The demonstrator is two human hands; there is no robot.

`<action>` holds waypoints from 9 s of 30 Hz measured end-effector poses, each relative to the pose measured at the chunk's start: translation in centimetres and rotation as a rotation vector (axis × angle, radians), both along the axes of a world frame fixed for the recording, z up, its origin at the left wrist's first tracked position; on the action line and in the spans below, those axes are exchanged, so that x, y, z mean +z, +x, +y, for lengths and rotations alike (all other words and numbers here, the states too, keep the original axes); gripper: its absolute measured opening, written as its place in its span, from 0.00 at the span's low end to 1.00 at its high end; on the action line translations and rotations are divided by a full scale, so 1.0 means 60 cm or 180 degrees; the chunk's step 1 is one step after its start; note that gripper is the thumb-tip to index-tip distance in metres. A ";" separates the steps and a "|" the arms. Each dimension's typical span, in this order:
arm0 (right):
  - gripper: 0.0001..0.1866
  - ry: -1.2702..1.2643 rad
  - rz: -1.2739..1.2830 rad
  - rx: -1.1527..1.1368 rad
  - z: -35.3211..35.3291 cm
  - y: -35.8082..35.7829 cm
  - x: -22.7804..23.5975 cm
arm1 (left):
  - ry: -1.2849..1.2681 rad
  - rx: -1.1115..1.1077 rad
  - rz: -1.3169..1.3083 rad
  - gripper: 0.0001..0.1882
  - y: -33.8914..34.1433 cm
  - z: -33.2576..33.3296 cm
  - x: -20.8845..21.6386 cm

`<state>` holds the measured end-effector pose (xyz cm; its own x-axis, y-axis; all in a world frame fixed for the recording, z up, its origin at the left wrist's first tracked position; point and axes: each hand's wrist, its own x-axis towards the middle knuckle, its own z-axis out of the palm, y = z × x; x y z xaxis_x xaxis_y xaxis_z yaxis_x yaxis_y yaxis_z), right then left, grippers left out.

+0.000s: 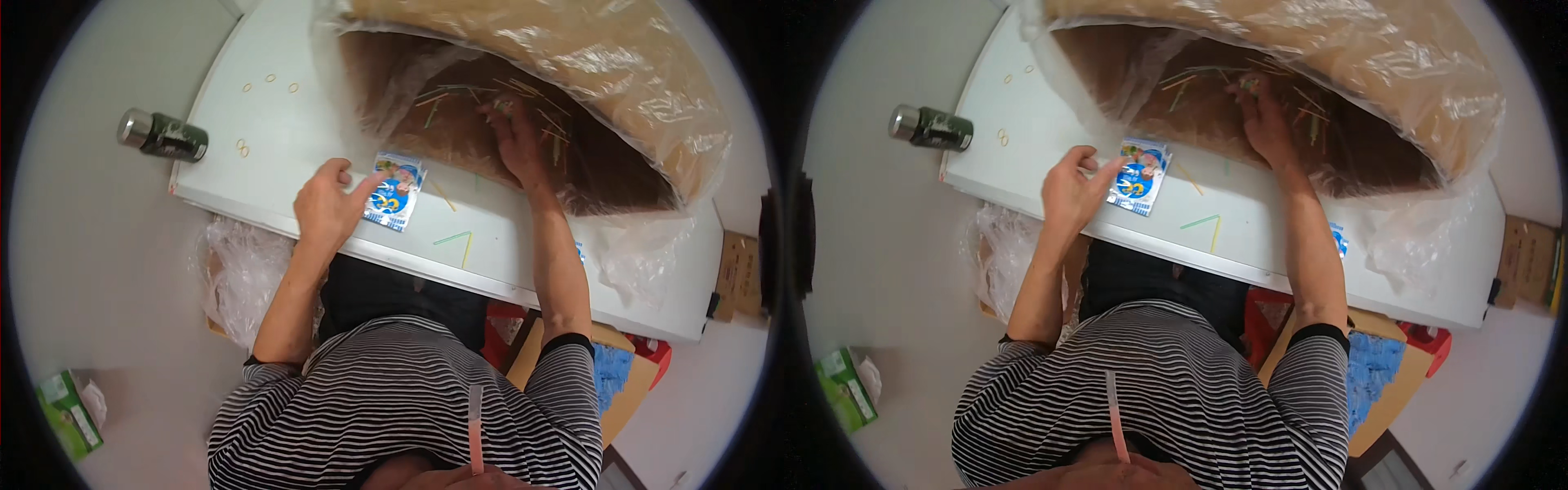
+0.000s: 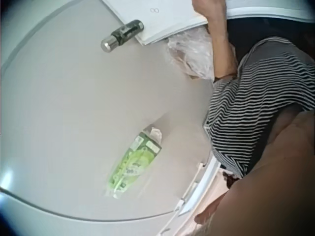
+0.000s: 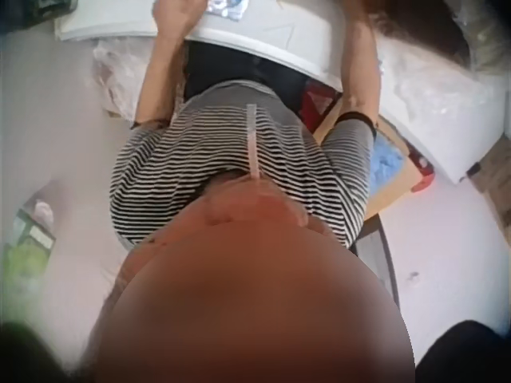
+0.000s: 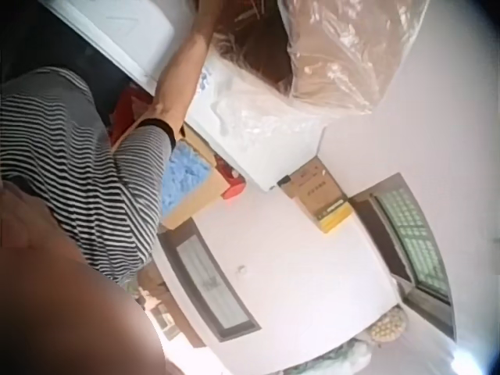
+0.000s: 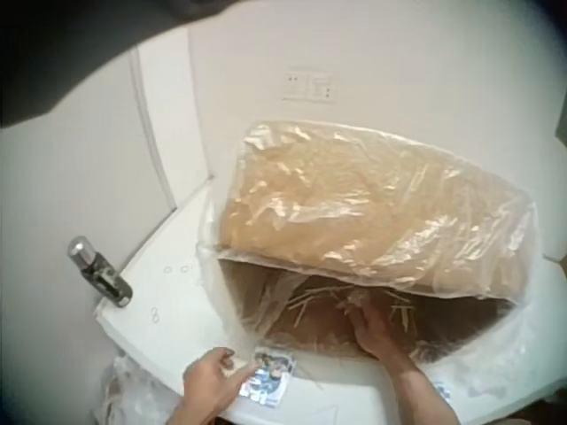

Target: Packaging bunches of thin incense sticks into small plastic packets.

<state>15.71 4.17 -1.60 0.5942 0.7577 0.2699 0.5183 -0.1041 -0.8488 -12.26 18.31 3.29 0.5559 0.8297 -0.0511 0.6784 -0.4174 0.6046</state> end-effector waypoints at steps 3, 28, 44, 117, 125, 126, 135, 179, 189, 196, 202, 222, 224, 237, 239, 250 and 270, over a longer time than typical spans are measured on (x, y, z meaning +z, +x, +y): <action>0.07 -0.0096 -0.0325 -0.0208 -0.004 -0.007 0.006 | -0.0267 -0.0128 0.0038 0.29 0.018 -0.004 -0.018; 0.12 -0.0086 0.0693 -0.0680 -0.010 0.035 -0.019 | 0.1870 -0.0851 -0.0862 0.08 -0.024 -0.003 -0.039; 0.16 -0.0102 0.0641 -0.0302 -0.005 0.026 0.003 | 0.2049 -0.1342 -0.1174 0.08 -0.008 -0.007 -0.044; 0.06 0.2508 0.3862 0.0365 -0.030 -0.132 0.089 | -0.3021 -0.0855 -0.2512 0.12 0.112 -0.120 -0.026; 0.06 0.2541 0.3798 0.0343 -0.035 -0.124 0.076 | -0.2082 -0.1092 -0.2243 0.13 0.107 -0.120 -0.041; 0.06 0.2541 0.3799 0.0346 -0.037 -0.119 0.076 | -0.2080 -0.1091 -0.2244 0.13 0.105 -0.119 -0.043; 0.06 0.2712 0.3687 0.0427 -0.045 -0.115 0.088 | -0.2086 -0.1251 -0.2002 0.15 0.104 -0.116 -0.043; 0.13 0.1744 0.2945 0.0215 -0.071 -0.159 0.089 | -0.2319 -0.1213 -0.2367 0.13 0.110 -0.131 -0.031; 0.23 -0.0556 0.1649 0.0489 -0.087 -0.162 0.120 | -0.2879 -0.1080 -0.2760 0.14 0.113 -0.140 -0.041; 0.11 0.0646 0.1325 -0.0185 -0.128 -0.182 0.090 | -0.2907 -0.0950 -0.3185 0.10 0.106 -0.142 -0.031; 0.05 0.0625 0.1528 -0.0498 -0.191 -0.230 0.096 | -0.2146 -0.0989 -0.2862 0.12 0.070 -0.147 -0.005; 0.09 -0.1040 -0.1279 -0.1523 -0.237 -0.139 0.133 | 0.0534 -0.0158 -0.1034 0.15 -0.022 -0.044 -0.079; 0.10 -0.1020 -0.1607 -0.1345 -0.199 -0.070 0.126 | 0.1039 -0.0267 -0.1058 0.15 -0.010 -0.045 -0.063; 0.21 -0.1522 -0.2210 -0.0582 -0.034 0.298 -0.101 | 0.1775 -0.2755 -0.0864 0.18 0.201 -0.084 -0.046; 0.21 -0.1337 -0.0849 -0.0308 -0.022 0.267 -0.097 | 0.2114 -0.2602 -0.0554 0.15 0.186 -0.068 -0.069; 0.22 -0.1354 0.0494 -0.0222 -0.011 0.211 -0.017 | 0.1777 -0.3002 -0.0659 0.10 0.180 -0.047 -0.076; 0.18 -0.0637 -0.1683 0.0478 0.058 0.157 -0.048 | 0.1623 -0.1409 0.0447 0.08 0.260 0.022 -0.023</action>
<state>25.11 7.64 -4.48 0.2998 0.8900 0.3436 0.8877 -0.1283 -0.4422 3.33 19.61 1.92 0.8646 0.4656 0.1890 0.4361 -0.8821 0.1779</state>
